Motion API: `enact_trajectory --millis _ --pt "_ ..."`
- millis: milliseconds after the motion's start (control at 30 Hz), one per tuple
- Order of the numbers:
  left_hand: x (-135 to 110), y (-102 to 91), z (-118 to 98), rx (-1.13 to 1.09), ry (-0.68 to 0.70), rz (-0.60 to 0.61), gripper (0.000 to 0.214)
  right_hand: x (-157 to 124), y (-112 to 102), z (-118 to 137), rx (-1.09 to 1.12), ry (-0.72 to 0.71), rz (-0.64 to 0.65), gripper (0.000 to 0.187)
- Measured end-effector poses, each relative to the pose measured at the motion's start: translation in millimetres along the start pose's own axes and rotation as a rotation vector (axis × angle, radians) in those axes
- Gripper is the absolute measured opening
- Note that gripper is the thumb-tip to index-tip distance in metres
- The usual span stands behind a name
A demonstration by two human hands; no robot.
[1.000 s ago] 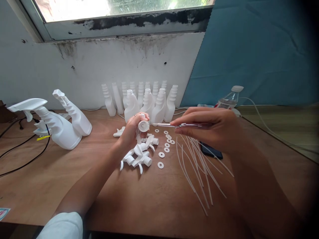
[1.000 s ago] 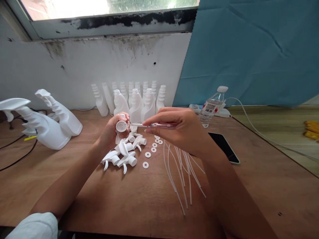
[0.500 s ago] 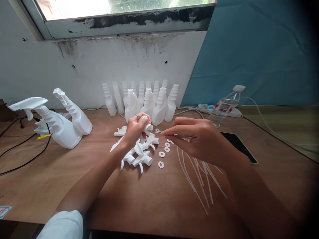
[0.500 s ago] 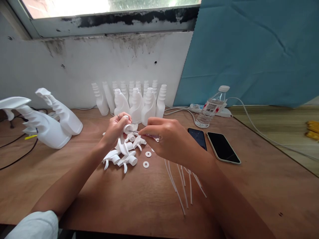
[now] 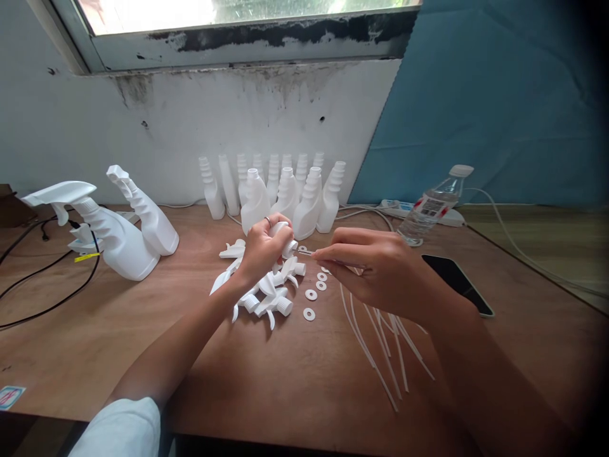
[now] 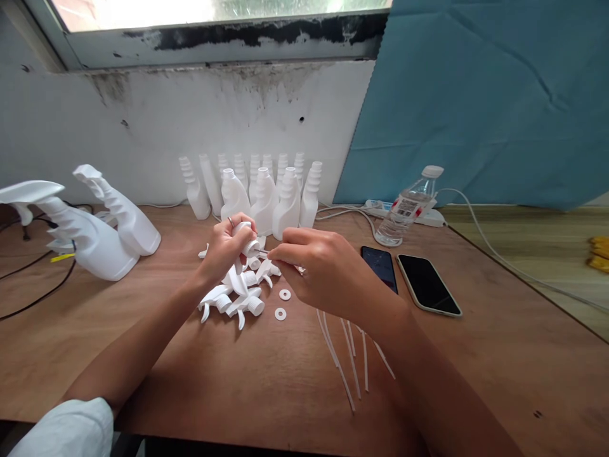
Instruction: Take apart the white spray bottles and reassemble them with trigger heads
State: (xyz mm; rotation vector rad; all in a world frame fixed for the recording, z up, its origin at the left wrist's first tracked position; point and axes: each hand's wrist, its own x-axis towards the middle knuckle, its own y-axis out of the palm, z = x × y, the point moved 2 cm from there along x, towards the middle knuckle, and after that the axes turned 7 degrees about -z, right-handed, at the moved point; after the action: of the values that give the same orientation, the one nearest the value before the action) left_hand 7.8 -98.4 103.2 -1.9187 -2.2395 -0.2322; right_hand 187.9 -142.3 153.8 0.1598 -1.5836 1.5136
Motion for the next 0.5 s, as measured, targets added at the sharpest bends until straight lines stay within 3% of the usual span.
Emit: enact_trajectory --millis 267,500 --pt "7.5 -3.7 -1.8 -0.237 -0.171 0.072 0.007 3.0 6.8 -13.9 0.169 -0.038 -0.067 0.017" --pt "9.1 -2.0 3.2 -0.445 -0.375 0.232 0.011 2.6 6.3 -17.2 0.219 0.029 -0.114 0.017"
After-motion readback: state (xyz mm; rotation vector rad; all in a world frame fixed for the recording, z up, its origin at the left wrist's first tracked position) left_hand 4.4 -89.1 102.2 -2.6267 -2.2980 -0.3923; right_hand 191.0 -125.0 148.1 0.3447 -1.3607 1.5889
